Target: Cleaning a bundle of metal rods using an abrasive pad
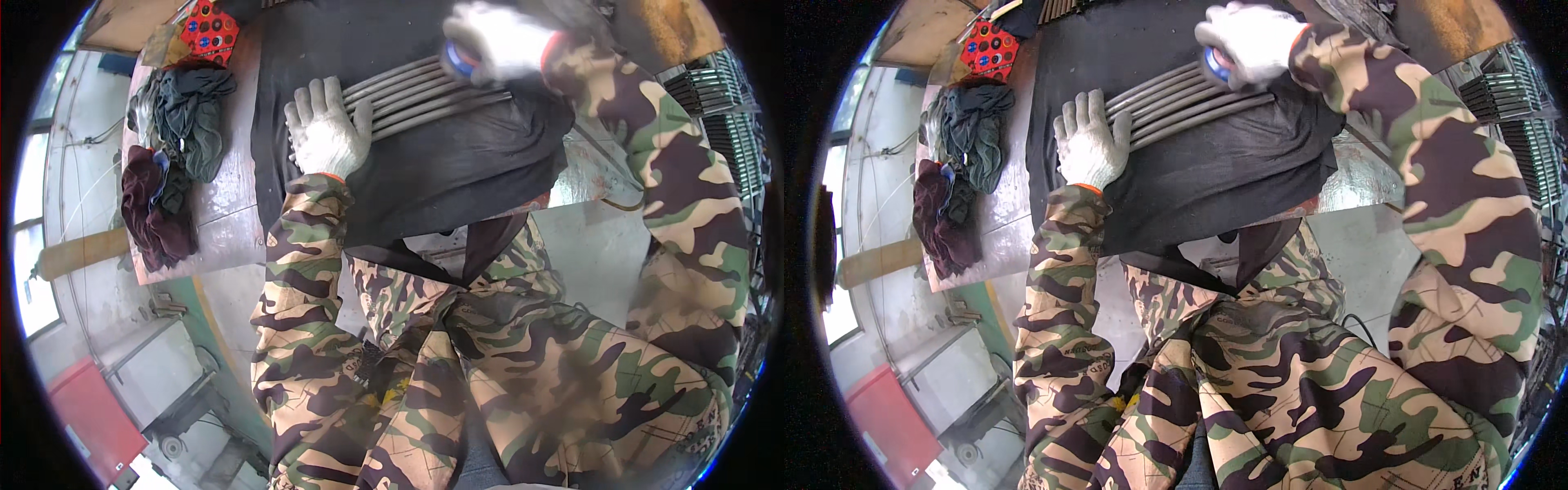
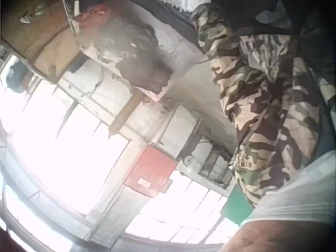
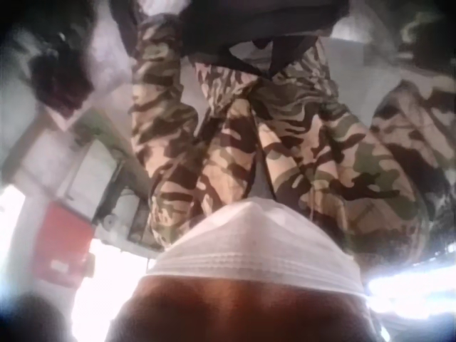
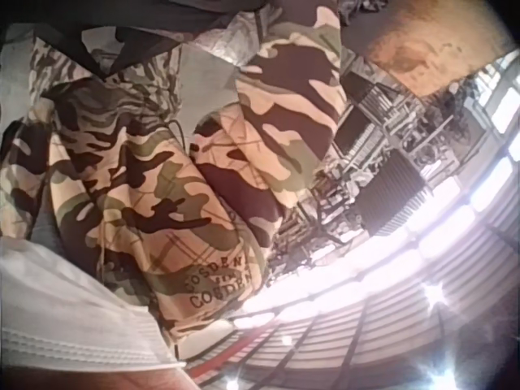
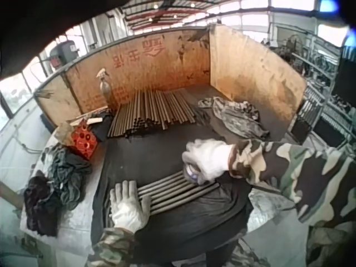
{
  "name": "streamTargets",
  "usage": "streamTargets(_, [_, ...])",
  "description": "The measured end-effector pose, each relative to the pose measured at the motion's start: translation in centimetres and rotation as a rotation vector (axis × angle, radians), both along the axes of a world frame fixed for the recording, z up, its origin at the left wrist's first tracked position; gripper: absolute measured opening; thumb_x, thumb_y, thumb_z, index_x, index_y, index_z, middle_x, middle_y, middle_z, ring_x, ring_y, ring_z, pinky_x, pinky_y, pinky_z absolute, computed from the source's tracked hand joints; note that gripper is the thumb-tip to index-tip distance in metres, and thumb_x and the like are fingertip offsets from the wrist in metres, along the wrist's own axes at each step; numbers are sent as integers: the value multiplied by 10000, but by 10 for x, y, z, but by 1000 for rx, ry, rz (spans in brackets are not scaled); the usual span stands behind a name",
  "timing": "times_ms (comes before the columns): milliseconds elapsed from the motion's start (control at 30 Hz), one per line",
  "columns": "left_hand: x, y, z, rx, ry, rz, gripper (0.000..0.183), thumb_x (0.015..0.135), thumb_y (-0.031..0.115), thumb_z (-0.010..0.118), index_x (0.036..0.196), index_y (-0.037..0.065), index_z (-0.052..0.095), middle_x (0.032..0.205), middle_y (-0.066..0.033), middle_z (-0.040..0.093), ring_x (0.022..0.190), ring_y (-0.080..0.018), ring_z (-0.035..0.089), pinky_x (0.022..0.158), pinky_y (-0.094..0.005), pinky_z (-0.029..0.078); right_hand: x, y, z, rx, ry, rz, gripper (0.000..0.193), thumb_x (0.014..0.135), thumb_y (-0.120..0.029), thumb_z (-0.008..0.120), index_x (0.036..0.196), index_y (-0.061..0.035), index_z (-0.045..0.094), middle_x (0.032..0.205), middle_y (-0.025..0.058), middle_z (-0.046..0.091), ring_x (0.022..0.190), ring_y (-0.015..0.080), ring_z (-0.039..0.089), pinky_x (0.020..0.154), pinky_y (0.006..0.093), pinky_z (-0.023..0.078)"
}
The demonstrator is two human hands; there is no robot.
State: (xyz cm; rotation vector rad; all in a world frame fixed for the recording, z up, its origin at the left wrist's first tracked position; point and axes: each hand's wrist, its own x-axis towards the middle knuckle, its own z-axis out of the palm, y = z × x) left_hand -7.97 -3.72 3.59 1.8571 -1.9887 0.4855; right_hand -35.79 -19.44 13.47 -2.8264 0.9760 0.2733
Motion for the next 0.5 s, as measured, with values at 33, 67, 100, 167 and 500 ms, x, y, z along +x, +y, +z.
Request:
streamTargets(33, [0, 5, 1, 5, -25, 12, 496, 903, 403, 731, 1204, 24, 623, 1125, -140, 612, 1099, -358, 567, 974, -514, 426, 0, 10, -1, -16, -29, 83, 706, 695, -283, 914, 1308, -101, 614, 1267, 161, 589, 1243, 391, 606, 1001, 517, 564])
streamTargets(67, [0, 9, 3, 9, -50, 24, 496, 903, 402, 730, 1206, 23, 624, 1128, -140, 611, 1103, -357, 565, 972, -517, 426, -1, 22, -2, -33, -59, 165, 698, 701, -270, 911, 1308, -101, 610, 1273, 164, 586, 1244, 392, 607, 999, 520, 565])
streamTargets(100, [-5, 10, 0, -61, -80, 11, 494, 898, 380, 738, 1213, 17, 624, 1136, -143, 608, 1109, -360, 563, 977, -520, 427, -10, 28, -6, -57, -69, 211, 683, 709, -258, 906, 1304, -101, 607, 1279, 171, 583, 1235, 391, 613, 991, 519, 568])
streamTargets(167, [-8, 13, 2, -28, -47, 7, 490, 892, 366, 745, 1211, 13, 625, 1139, -144, 609, 1110, -364, 562, 983, -523, 425, -6, 19, -10, -46, -63, 144, 678, 716, -263, 902, 1306, -103, 609, 1274, 174, 581, 1223, 390, 616, 985, 518, 570])
streamTargets(500, [-2, 0, -2, 13, 51, -65, 490, 921, 306, 713, 1274, -21, 622, 1280, -210, 624, 1230, -425, 553, 1054, -562, 413, 5, 17, -18, -121, -162, 172, 449, 837, -245, 804, 1232, -110, 637, 1205, 155, 624, 1177, 375, 645, 955, 517, 581])
